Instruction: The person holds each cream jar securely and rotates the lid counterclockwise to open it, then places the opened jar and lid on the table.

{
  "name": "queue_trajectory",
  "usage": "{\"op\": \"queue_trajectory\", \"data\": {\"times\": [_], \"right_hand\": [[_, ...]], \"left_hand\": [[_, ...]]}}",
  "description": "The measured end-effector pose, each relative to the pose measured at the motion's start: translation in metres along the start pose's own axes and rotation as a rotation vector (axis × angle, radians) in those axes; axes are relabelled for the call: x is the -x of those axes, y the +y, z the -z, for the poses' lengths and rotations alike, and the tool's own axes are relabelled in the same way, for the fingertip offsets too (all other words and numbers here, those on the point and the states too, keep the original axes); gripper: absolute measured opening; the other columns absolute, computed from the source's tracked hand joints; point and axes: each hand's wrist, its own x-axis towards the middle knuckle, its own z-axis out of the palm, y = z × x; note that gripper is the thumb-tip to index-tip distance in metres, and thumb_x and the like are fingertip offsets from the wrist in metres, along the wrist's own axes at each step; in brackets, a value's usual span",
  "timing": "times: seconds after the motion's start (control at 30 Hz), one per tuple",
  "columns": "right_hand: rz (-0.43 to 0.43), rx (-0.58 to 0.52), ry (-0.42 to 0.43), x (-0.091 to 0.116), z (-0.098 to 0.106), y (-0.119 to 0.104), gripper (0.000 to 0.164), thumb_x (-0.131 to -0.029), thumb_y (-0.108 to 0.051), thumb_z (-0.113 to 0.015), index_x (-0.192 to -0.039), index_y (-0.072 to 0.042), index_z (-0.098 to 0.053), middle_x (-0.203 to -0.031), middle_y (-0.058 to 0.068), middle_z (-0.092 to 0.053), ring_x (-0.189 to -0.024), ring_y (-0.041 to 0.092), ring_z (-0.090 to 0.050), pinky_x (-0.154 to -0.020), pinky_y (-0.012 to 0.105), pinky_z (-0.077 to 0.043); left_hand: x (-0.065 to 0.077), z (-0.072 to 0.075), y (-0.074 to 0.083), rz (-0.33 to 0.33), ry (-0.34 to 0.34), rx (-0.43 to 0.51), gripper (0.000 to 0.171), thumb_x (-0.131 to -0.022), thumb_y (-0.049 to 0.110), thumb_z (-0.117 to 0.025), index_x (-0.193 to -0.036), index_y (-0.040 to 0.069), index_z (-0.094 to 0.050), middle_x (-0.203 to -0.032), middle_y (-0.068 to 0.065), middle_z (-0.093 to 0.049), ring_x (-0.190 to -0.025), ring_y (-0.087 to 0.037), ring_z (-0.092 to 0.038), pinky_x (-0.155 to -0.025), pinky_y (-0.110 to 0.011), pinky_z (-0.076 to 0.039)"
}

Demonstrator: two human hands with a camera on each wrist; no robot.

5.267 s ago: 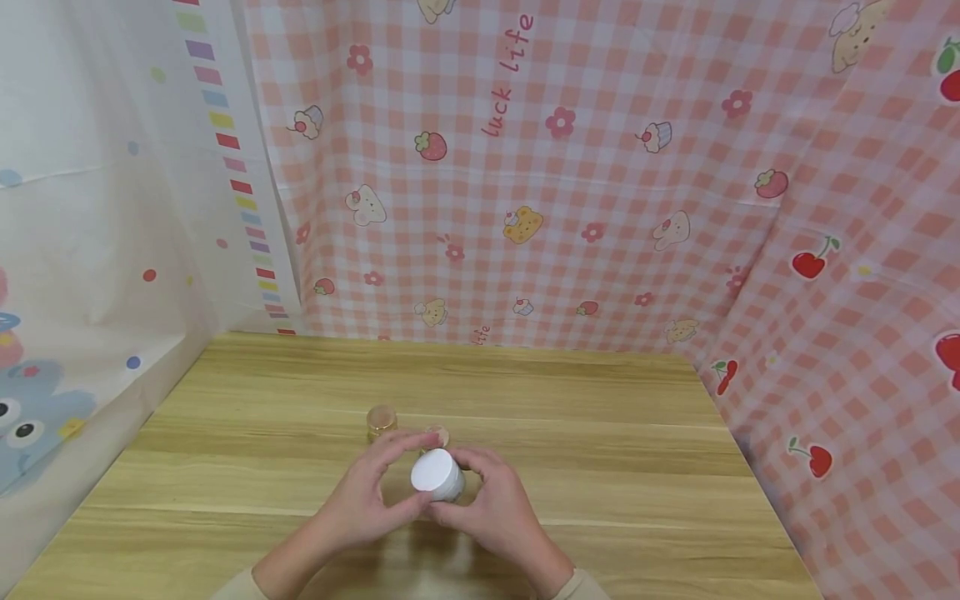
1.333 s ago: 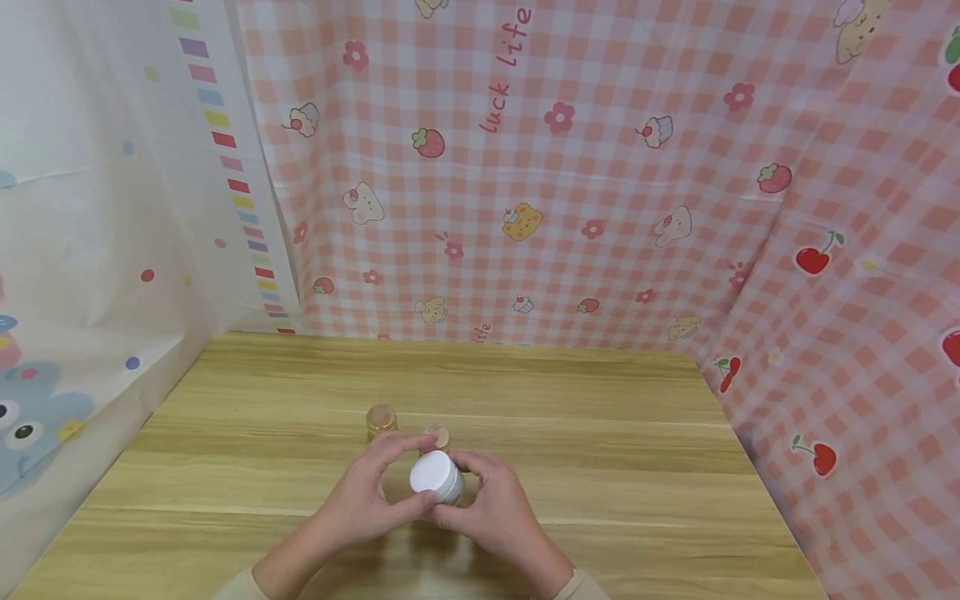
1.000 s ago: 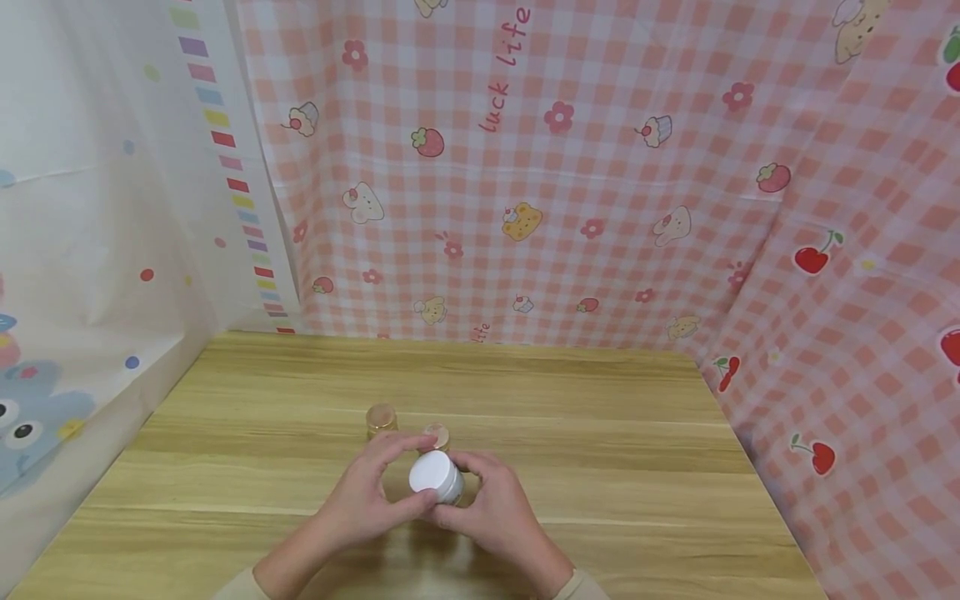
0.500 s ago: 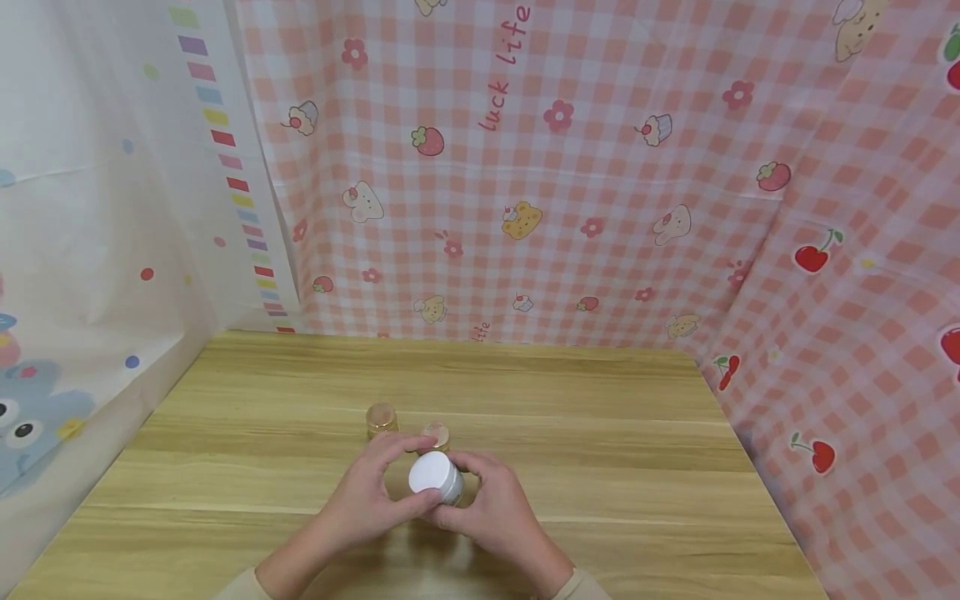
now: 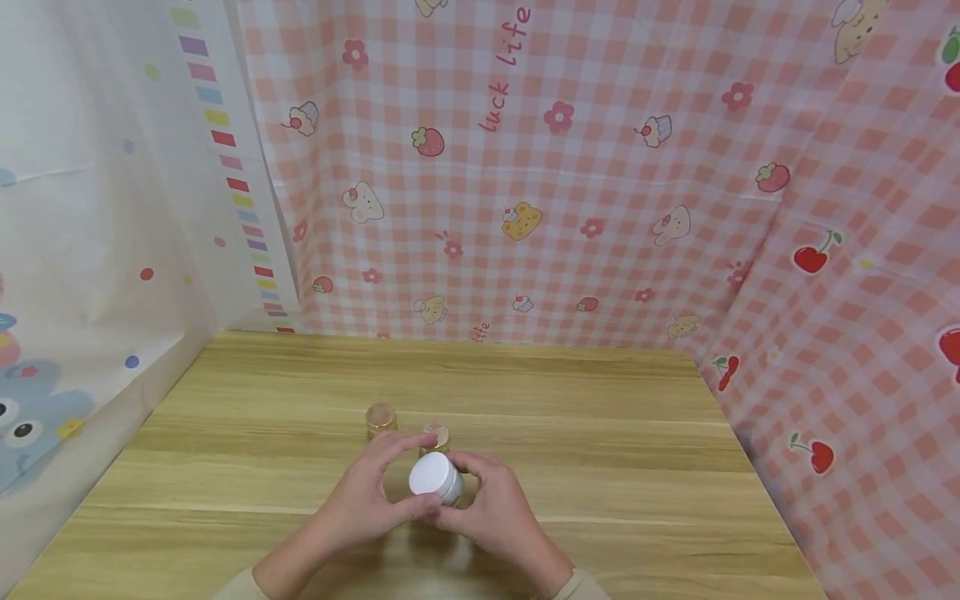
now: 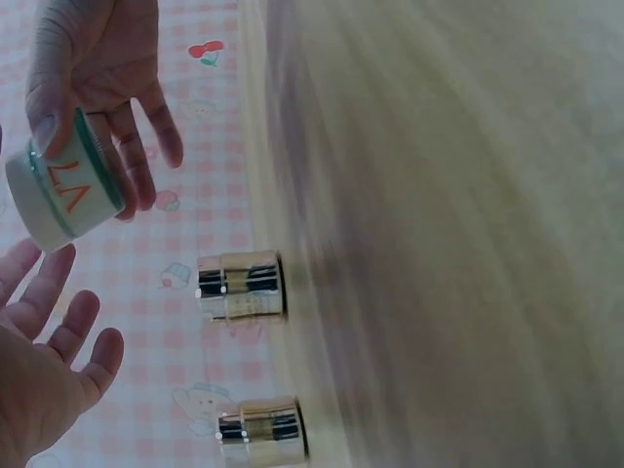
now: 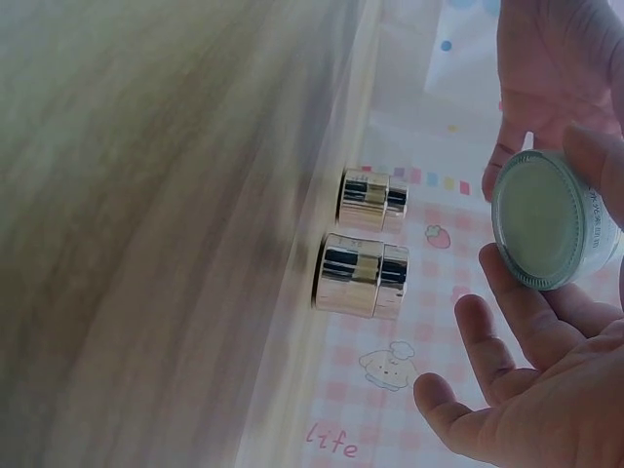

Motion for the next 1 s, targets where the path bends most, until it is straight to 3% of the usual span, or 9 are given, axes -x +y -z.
{"op": "queue_trajectory", "data": {"times": [0.4,0.77,1.0], "right_hand": [[-0.019,0.011,0.025,0.0005,-0.0015,-0.0017,0.055,-0.076,-0.033,-0.098,-0.127,-0.023,-0.076,-0.116,-0.014,-0.077,-0.118,0.010,-0.068,-0.111,0.045,-0.051],[-0.032,0.004,0.014,0.0008,-0.0012,-0.0036,0.056,-0.077,-0.032,-0.097,-0.127,-0.022,-0.076,-0.117,-0.013,-0.077,-0.118,0.014,-0.069,-0.109,0.051,-0.050],[-0.003,0.007,0.002,0.0005,-0.0013,-0.0021,0.055,-0.079,-0.035,-0.096,-0.128,-0.021,-0.075,-0.120,-0.013,-0.077,-0.120,0.016,-0.069,-0.110,0.052,-0.050]], "left_hand": [[-0.0004,0.0012,0.0024,-0.083,0.007,-0.008,0.062,-0.085,0.026,-0.089,-0.142,0.020,-0.066,-0.135,0.005,-0.073,-0.131,-0.018,-0.061,-0.108,-0.046,-0.055],[-0.0001,0.0001,0.0035,-0.054,0.026,-0.006,0.060,-0.084,0.026,-0.091,-0.139,0.019,-0.068,-0.135,0.006,-0.072,-0.129,-0.016,-0.061,-0.107,-0.042,-0.056],[-0.0003,-0.0014,0.0008,-0.076,0.044,-0.018,0.057,-0.084,0.028,-0.091,-0.136,0.019,-0.069,-0.133,0.001,-0.074,-0.125,-0.015,-0.061,-0.104,-0.040,-0.056]]}}
